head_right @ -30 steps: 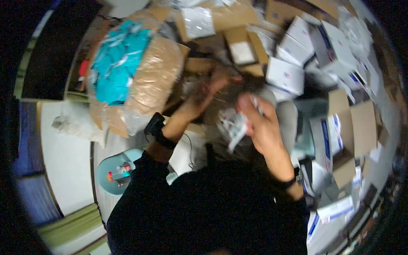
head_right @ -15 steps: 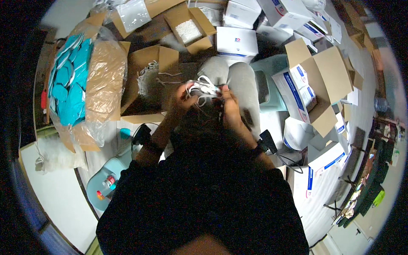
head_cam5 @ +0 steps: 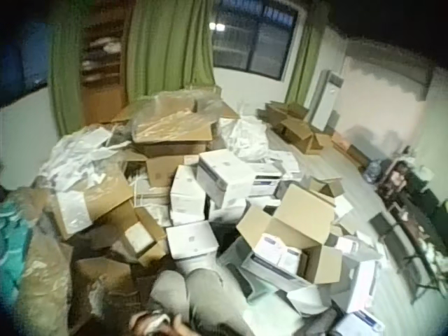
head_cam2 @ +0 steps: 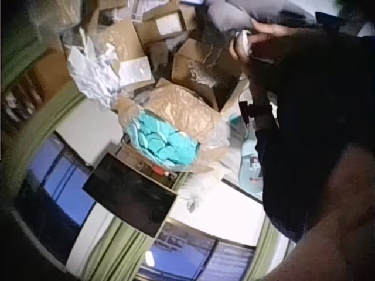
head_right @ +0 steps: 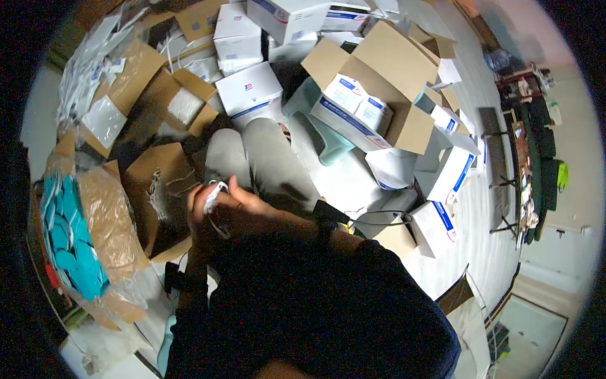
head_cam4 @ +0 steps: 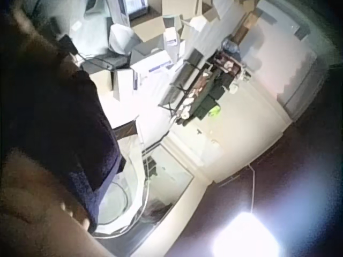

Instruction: The person is sorting and packing protective face masks into individual mailing envelopes.

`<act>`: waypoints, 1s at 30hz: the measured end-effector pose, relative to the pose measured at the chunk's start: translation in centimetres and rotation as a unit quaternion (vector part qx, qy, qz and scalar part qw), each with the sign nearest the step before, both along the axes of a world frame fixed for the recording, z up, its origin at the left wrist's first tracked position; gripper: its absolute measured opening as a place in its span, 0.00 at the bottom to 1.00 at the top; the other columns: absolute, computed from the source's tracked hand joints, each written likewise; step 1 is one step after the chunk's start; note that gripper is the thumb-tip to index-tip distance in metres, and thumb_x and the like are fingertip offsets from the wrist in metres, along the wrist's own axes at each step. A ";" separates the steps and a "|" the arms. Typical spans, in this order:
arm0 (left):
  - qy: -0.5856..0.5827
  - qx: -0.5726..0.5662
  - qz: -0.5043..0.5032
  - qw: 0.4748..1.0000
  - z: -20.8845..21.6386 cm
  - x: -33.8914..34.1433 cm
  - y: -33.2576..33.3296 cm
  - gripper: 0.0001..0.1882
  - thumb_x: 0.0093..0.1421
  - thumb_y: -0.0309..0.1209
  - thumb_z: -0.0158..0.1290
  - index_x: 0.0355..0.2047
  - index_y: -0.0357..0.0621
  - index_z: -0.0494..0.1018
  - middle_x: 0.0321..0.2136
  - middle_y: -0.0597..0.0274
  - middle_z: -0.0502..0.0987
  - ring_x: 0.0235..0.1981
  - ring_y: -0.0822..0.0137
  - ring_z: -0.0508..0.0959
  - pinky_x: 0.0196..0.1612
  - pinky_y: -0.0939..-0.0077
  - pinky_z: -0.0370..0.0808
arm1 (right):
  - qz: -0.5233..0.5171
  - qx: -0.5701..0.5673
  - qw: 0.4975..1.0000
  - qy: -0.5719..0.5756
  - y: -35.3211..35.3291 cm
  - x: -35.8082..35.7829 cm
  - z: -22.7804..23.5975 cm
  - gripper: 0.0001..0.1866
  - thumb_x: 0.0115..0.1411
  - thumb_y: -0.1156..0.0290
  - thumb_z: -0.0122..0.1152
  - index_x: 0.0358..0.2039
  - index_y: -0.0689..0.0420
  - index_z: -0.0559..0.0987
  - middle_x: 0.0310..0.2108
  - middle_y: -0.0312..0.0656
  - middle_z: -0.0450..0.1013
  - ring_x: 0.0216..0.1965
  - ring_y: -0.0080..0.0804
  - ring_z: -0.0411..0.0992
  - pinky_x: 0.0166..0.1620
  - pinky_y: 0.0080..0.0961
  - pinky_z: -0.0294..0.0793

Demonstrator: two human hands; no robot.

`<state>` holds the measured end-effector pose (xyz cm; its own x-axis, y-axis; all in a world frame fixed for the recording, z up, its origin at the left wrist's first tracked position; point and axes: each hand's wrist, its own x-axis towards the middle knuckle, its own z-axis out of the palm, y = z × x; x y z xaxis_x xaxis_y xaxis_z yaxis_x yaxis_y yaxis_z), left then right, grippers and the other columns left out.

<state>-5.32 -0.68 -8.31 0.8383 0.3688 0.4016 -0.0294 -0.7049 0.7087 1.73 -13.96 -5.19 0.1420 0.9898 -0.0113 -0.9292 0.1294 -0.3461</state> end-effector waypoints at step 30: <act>0.399 0.086 -0.005 0.913 -8.1 -11.9 19.0 0.37 0.43 0.30 0.64 0.55 0.39 0.64 0.54 0.42 0.64 0.56 0.45 0.63 0.59 0.54 0.61 | -0.348 -0.666 0.600 -0.275 -22.5 36.1 -14.5 0.29 0.44 0.72 0.74 0.48 0.58 0.75 0.25 0.38 0.74 0.22 0.25 0.72 0.23 0.26 0.74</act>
